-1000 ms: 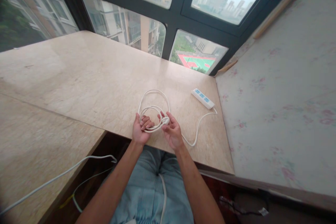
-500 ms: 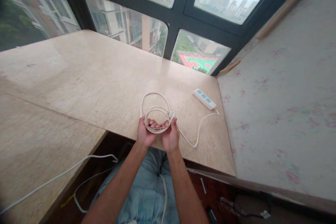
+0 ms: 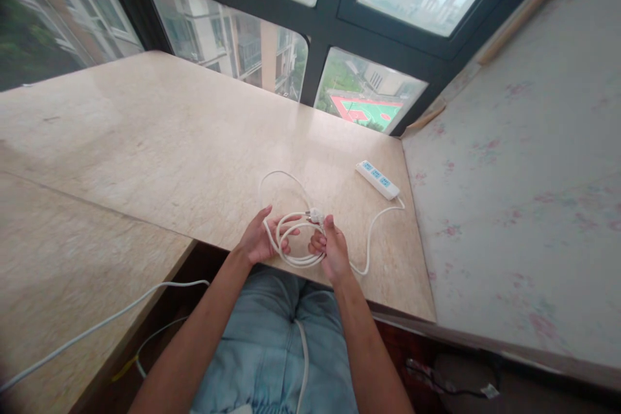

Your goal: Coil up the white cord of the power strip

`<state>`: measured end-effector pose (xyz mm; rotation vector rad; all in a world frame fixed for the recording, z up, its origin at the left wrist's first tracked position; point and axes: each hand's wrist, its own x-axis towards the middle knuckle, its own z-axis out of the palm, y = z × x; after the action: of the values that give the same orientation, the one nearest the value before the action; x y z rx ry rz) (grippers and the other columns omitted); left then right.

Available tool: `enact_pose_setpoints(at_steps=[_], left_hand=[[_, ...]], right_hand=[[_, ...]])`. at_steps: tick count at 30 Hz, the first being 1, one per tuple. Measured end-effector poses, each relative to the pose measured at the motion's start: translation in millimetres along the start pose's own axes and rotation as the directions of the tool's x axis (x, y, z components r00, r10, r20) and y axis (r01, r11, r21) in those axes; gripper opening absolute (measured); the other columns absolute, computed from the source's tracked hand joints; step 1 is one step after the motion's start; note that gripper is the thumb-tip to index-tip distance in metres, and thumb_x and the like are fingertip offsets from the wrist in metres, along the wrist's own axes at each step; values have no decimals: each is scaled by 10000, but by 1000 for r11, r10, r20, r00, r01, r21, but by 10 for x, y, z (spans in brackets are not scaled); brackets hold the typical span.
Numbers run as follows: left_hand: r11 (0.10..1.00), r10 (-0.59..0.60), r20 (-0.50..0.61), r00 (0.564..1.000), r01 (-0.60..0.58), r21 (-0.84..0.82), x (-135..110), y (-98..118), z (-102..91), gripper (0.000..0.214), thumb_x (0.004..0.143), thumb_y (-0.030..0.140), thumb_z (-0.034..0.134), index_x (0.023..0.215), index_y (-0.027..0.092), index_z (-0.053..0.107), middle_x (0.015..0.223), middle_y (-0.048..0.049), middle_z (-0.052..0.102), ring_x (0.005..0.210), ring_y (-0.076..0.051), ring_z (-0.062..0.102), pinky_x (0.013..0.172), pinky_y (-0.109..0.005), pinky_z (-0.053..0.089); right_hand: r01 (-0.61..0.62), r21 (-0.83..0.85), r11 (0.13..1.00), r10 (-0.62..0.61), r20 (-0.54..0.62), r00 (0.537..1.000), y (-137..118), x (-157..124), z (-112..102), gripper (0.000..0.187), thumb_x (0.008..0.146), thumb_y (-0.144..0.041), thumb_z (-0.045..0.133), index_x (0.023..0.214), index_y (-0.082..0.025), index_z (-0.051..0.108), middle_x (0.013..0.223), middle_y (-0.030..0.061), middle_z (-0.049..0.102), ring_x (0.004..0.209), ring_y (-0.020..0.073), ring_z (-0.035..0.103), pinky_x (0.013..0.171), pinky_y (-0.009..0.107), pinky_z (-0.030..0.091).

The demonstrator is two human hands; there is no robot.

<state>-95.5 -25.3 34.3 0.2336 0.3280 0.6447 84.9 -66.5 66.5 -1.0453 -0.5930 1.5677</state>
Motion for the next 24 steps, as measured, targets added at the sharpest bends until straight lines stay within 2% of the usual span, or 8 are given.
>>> enact_pose_setpoints(at_steps=[4, 6, 9, 12, 15, 18, 22, 24], left_hand=[[996, -52, 10, 999, 51, 71, 40, -27, -7, 447, 904, 487, 489, 1158, 132, 585, 923, -169, 719, 647, -263, 705, 624, -394, 544], [994, -72, 35, 997, 69, 90, 58, -67, -18, 413, 907, 470, 503, 1143, 141, 584, 890, -152, 720, 644, -259, 705, 614, -383, 544], [993, -89, 73, 993, 82, 88, 69, -121, -36, 499, 892, 574, 473, 1113, 143, 592, 795, -125, 707, 627, -265, 696, 604, -384, 536], [994, -92, 64, 994, 88, 65, 63, -145, -35, 647, 861, 703, 376, 1007, 126, 630, 696, -113, 678, 582, -256, 670, 602, -376, 516], [994, -105, 50, 993, 104, 24, 60, -143, -10, 810, 776, 826, 267, 849, 116, 652, 642, -124, 653, 549, -252, 637, 599, -377, 496], [994, -106, 52, 993, 106, 1, 71, -135, 15, 904, 707, 884, 201, 793, 111, 661, 597, -117, 625, 524, -236, 600, 588, -375, 487], [991, -130, 32, 991, 131, -33, 85, -124, 20, 853, 749, 843, 241, 775, 107, 672, 478, -32, 514, 435, -156, 484, 587, -349, 484], [992, -110, 34, 993, 112, -52, 83, -123, 12, 820, 764, 826, 272, 743, 110, 670, 446, 0, 460, 398, -120, 416, 601, -346, 487]], right_hand=[[-196, -124, 973, 208, 92, 974, -194, 11, -113, 476, 729, -621, 709, 813, -167, 591, 489, -131, 224, 403, 23, 117, 374, 161, 176], [-270, -249, 930, 309, 131, 942, -296, 45, -109, 484, 734, -629, 697, 789, -163, 579, 486, -129, 246, 399, 19, 129, 374, 160, 151], [-294, -491, 820, 441, 215, 871, -440, 151, -9, 488, 751, -632, 672, 744, -155, 569, 489, -122, 261, 404, 19, 146, 381, 168, 121], [-232, -695, 681, 565, 297, 769, -559, 328, 161, 498, 750, -640, 661, 694, -154, 569, 475, -121, 247, 403, 21, 152, 385, 177, 128], [-131, -856, 501, 670, 288, 684, -627, 526, 356, 517, 721, -663, 666, 638, -164, 558, 447, -113, 270, 390, 26, 182, 373, 187, 145], [56, -947, 315, 709, 274, 649, -634, 681, 546, 525, 705, -657, 678, 575, -162, 559, 417, -84, 350, 368, 36, 268, 355, 197, 192], [277, -944, 178, 737, 315, 599, -573, 794, 720, 506, 734, -620, 668, 565, -150, 586, 376, -49, 438, 342, 50, 369, 362, 198, 247], [264, -950, 167, 710, 302, 636, -530, 825, 746, 452, 714, -588, 706, 648, -152, 606, 370, -51, 463, 332, 62, 395, 357, 194, 254]])
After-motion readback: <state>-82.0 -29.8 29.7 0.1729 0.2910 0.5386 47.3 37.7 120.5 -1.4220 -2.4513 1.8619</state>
